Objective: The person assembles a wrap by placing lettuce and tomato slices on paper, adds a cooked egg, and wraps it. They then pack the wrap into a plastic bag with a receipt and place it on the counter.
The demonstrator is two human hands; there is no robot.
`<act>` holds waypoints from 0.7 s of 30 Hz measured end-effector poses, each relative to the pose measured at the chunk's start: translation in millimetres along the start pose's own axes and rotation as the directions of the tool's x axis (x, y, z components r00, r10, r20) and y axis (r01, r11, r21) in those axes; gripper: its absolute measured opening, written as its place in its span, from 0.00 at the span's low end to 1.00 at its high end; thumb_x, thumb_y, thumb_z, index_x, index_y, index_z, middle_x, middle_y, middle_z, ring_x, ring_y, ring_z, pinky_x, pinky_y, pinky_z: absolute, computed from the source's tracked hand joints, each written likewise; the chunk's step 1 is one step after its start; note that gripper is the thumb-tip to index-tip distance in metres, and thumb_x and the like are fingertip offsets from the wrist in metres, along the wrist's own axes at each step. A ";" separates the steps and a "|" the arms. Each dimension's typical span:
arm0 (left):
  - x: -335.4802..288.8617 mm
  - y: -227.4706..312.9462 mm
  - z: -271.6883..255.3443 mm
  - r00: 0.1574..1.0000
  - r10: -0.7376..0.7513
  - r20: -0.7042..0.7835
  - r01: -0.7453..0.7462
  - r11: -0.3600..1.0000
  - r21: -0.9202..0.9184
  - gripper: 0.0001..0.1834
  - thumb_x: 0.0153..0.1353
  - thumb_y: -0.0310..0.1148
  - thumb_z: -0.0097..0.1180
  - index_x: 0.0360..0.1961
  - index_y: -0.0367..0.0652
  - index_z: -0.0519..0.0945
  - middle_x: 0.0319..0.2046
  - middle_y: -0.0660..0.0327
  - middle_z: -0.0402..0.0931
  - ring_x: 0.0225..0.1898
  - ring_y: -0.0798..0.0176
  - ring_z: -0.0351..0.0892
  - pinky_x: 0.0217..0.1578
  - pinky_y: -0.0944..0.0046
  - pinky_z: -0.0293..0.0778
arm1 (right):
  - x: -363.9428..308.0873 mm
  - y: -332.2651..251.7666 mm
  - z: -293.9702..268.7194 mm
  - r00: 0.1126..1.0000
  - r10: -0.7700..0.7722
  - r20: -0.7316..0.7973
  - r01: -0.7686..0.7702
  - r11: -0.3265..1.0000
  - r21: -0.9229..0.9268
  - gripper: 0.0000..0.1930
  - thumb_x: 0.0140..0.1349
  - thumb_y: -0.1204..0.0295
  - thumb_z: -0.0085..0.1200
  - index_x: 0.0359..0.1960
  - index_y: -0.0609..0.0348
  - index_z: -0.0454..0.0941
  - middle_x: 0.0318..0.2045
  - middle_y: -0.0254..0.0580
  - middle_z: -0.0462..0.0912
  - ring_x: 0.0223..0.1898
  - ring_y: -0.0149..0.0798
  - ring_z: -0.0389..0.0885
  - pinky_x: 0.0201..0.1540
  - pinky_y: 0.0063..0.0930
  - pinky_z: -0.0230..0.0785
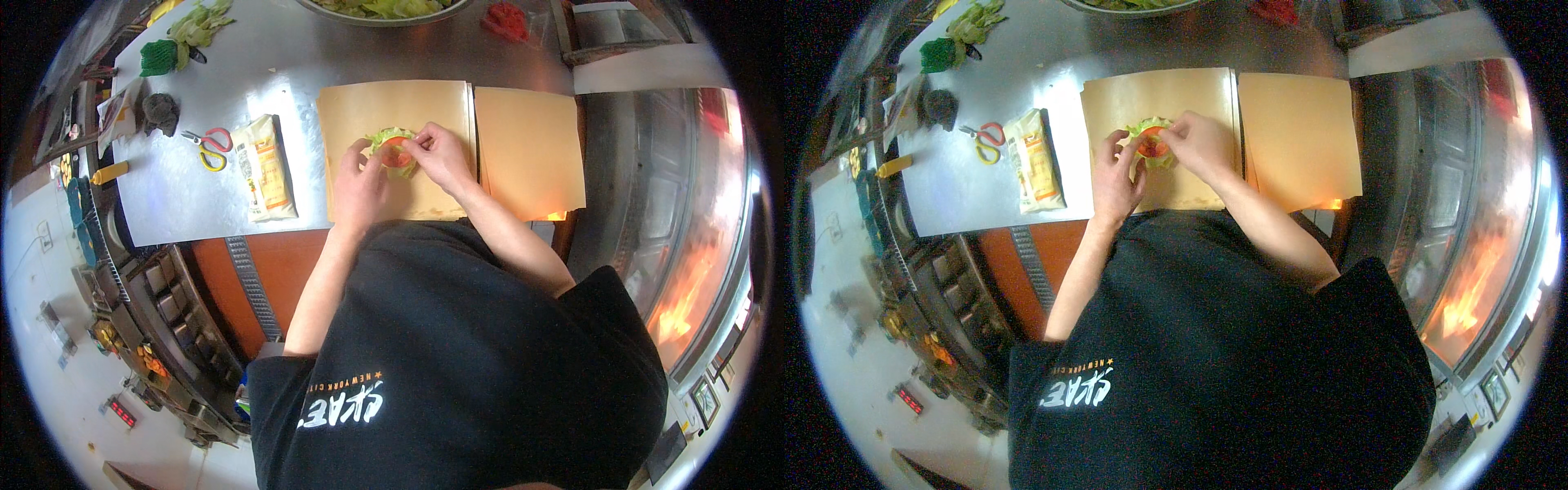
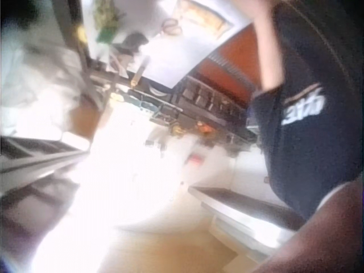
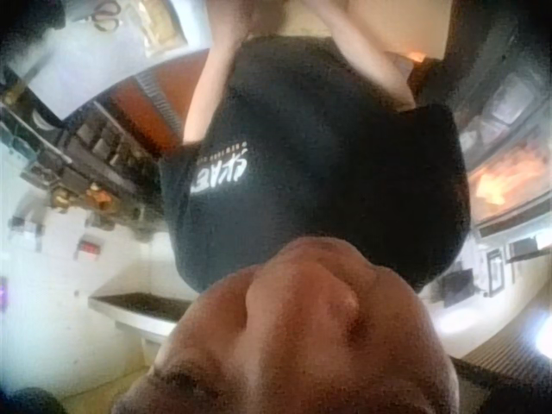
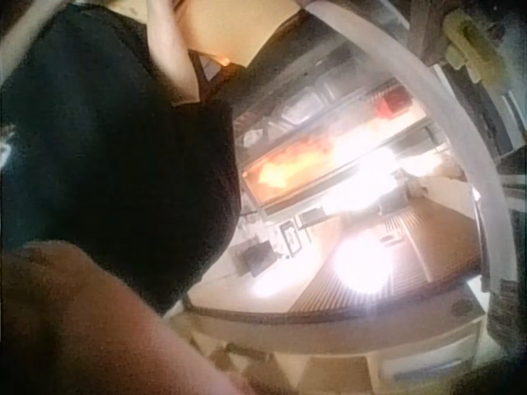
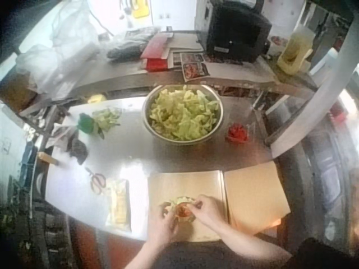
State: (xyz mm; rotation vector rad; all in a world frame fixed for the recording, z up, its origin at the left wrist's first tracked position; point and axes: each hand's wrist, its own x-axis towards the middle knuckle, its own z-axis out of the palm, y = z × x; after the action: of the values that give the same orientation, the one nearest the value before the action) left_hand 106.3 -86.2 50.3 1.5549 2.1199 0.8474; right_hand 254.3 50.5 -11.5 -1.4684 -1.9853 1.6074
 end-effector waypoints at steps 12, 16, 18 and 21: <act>-4.0 -1.5 9.7 1.000 -0.017 -0.020 0.018 0.999 0.038 0.26 0.59 0.27 0.68 0.60 0.43 0.79 0.60 0.49 0.73 0.51 0.48 0.78 0.53 0.52 0.77 | -12.8 -11.5 -11.4 0.991 0.093 0.097 -0.115 0.959 0.259 0.14 0.68 0.70 0.66 0.48 0.67 0.78 0.36 0.47 0.87 0.27 0.32 0.86 0.26 0.25 0.80; -4.1 -3.4 11.1 0.999 -0.037 -0.016 0.037 0.999 -0.018 0.27 0.60 0.29 0.68 0.62 0.44 0.78 0.62 0.49 0.72 0.53 0.48 0.78 0.54 0.52 0.77 | -8.8 -10.0 -5.5 0.996 0.050 0.075 -0.071 0.950 0.303 0.14 0.69 0.72 0.65 0.48 0.70 0.79 0.38 0.51 0.89 0.27 0.35 0.89 0.26 0.27 0.82; -4.5 -4.3 10.8 1.000 0.015 -0.026 -0.014 0.999 0.052 0.29 0.60 0.30 0.69 0.63 0.45 0.77 0.63 0.49 0.72 0.54 0.47 0.77 0.54 0.51 0.77 | -6.7 -8.0 -7.7 0.994 0.044 0.104 -0.076 0.943 0.325 0.13 0.70 0.73 0.63 0.50 0.68 0.75 0.35 0.45 0.84 0.26 0.31 0.84 0.25 0.25 0.79; -5.8 -4.7 9.4 0.998 0.057 -0.018 -0.055 0.991 0.118 0.31 0.60 0.32 0.70 0.65 0.44 0.75 0.64 0.48 0.71 0.56 0.46 0.75 0.55 0.50 0.76 | -8.2 -7.1 -14.9 0.992 0.057 0.111 -0.095 0.924 0.371 0.13 0.72 0.74 0.61 0.51 0.67 0.74 0.34 0.41 0.82 0.25 0.29 0.81 0.24 0.23 0.76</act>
State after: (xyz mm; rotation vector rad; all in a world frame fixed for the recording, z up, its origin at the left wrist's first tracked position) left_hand 110.6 -90.3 39.9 1.6787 2.1862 0.7734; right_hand 264.3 54.2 3.5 -1.3511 -1.5590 1.9924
